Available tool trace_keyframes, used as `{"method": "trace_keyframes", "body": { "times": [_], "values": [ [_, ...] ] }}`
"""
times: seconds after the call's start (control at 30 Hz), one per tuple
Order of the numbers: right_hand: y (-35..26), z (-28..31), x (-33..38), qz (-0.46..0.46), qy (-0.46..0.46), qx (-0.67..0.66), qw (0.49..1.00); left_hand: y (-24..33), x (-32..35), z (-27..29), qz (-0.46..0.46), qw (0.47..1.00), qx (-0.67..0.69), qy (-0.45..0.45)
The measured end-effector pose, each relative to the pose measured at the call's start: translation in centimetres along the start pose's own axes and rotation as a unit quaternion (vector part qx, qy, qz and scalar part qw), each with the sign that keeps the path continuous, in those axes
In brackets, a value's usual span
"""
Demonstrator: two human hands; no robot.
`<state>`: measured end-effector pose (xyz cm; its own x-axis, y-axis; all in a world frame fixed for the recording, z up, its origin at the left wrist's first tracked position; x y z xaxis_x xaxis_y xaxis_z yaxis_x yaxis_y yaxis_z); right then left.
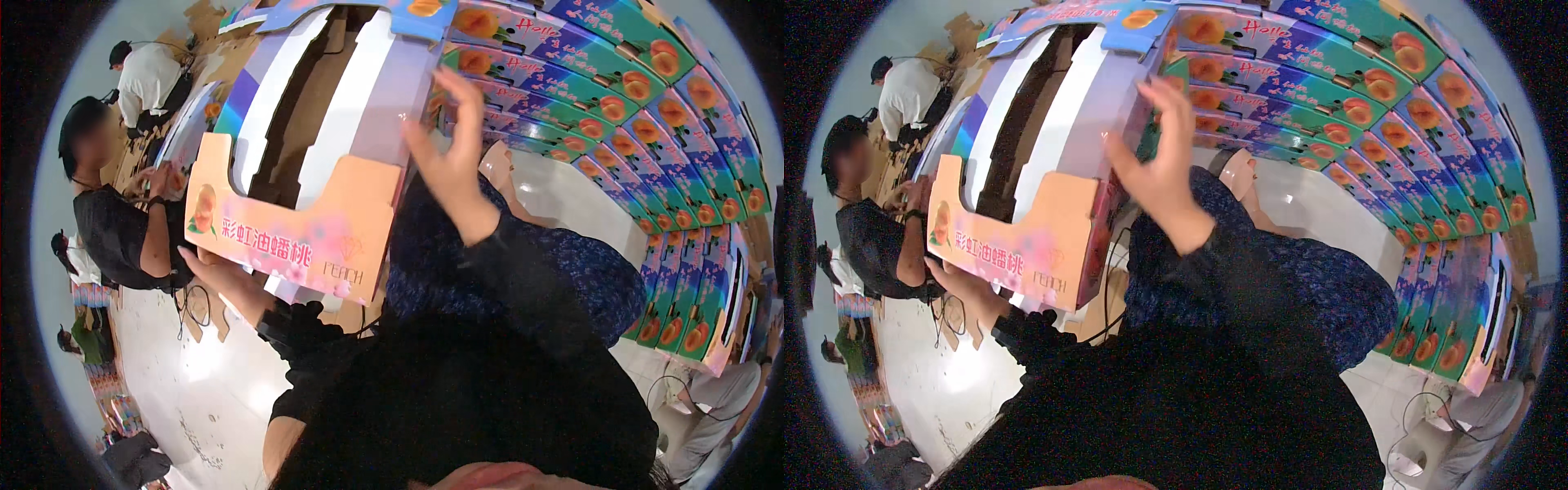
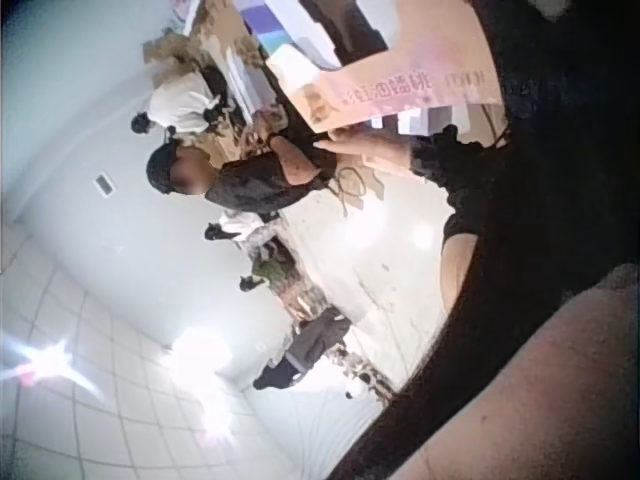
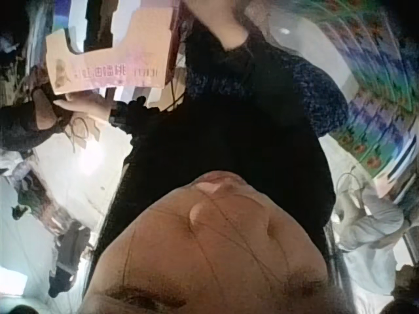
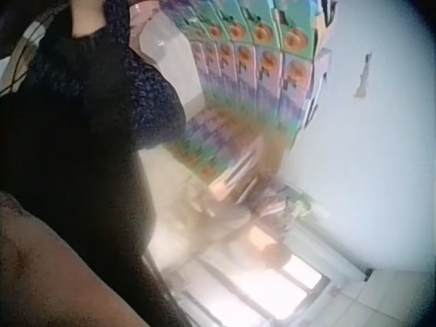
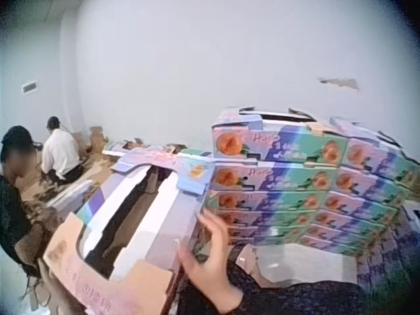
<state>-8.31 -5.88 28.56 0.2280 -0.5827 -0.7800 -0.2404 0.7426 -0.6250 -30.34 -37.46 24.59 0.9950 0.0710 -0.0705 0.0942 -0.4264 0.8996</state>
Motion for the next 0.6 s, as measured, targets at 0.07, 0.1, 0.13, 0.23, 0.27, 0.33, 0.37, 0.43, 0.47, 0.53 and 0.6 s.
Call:
{"method": "trace_keyframes", "body": {
  "times": [0.07,0.1,0.13,0.23,0.27,0.33,0.37,0.43,0.47,0.53,0.6],
  "values": [
    [0.8,-0.7,2.9,-0.146,-0.053,-0.079,0.985,0.1,2.0,-3.8,-0.007,0.995,0.013,-0.099],
    [0.0,-1.5,3.9,-0.204,-0.078,-0.201,0.955,0.3,2.1,-3.8,-0.008,0.995,0.013,-0.102],
    [-0.8,-2.2,4.7,-0.258,-0.101,-0.317,0.907,0.2,2.4,-3.8,0.0,0.991,0.045,-0.123],
    [1.0,-4.1,9.0,-0.388,-0.191,-0.414,0.801,0.7,3.6,-5.5,0.011,0.979,0.113,-0.168],
    [0.1,-3.9,9.5,-0.405,-0.221,-0.429,0.776,1.0,3.9,-5.8,0.011,0.973,0.144,-0.181],
    [-2.5,-2.3,9.1,-0.356,-0.248,-0.408,0.803,0.6,3.6,-5.4,0.008,0.969,0.156,-0.193],
    [-3.6,-1.8,9.0,-0.308,-0.274,-0.385,0.826,0.3,3.4,-5.4,0.007,0.965,0.167,-0.203],
    [-4.0,-1.1,9.3,-0.303,-0.271,-0.368,0.836,0.2,3.4,-5.8,0.005,0.959,0.178,-0.219],
    [-4.0,-0.8,9.4,-0.3,-0.273,-0.353,0.843,0.2,3.4,-6.1,0.006,0.957,0.184,-0.224],
    [-4.9,0.2,8.8,-0.306,-0.266,-0.365,0.838,0.4,3.9,-6.1,0.014,0.956,0.184,-0.229],
    [-5.9,0.8,8.9,-0.406,-0.252,-0.486,0.732,-0.1,4.3,-5.8,0.034,0.956,0.176,-0.231]
  ]
}}
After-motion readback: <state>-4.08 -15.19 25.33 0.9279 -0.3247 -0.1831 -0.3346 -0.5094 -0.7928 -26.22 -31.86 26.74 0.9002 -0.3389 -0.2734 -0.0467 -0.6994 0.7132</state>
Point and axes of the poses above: each hand's wrist, its own x-axis away from the middle knuckle, its own z-axis out of the back of the hand, y = z × x, the point moved 6 cm from there along -x, towards the middle knuckle, and after that the axes turned 2 degrees about -z, right-handed, at the moved point
